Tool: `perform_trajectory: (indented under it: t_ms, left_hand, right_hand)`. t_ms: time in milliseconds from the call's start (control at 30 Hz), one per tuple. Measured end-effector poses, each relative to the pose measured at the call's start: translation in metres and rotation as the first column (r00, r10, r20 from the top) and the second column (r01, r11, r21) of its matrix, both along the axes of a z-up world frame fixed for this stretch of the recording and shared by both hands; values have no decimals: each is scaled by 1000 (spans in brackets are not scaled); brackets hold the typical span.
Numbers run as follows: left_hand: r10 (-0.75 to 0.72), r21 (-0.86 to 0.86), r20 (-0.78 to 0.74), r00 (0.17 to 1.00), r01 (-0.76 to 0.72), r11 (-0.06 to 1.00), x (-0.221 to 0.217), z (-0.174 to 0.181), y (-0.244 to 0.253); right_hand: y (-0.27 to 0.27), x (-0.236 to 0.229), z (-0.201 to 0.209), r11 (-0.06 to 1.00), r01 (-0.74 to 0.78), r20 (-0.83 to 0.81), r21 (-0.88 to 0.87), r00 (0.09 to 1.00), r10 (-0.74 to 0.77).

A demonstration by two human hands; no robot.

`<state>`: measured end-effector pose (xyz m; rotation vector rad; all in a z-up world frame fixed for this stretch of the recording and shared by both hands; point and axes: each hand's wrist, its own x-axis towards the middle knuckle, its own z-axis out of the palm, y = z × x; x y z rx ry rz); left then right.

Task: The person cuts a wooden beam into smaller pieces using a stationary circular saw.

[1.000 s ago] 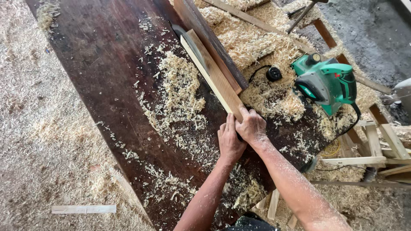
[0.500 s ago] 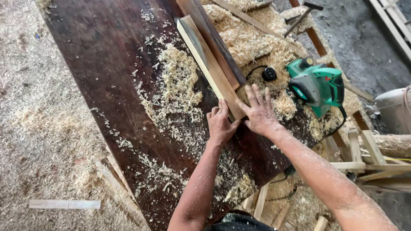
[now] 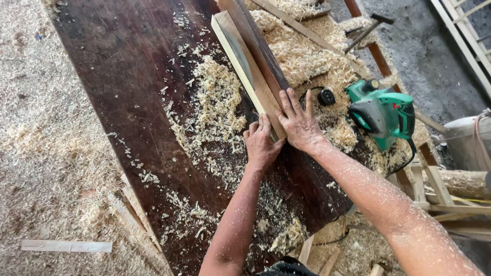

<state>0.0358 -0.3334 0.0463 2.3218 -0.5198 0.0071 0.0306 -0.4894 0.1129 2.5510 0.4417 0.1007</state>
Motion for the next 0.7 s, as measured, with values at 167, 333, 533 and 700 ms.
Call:
perform_trajectory:
  t_ms: [167, 333, 533, 700]
  left_hand:
    - [88, -10, 9, 996, -88, 996, 0, -4, 6]
    - [332, -124, 243, 911, -310, 943, 5, -18, 70]
    - [548, -66, 517, 657, -608, 791, 59, -10, 233]
    - [718, 174, 131, 683, -729, 662, 72, -5, 311]
  right_hand:
    - [11, 15, 8, 997, 81, -88, 5, 993, -81]
    - [11, 31, 15, 993, 95, -142, -69, 984, -104]
    - [12, 48, 9, 992, 85, -125, -91, 987, -96]
    - [10, 65, 0, 991, 97, -88, -96, 990, -106]
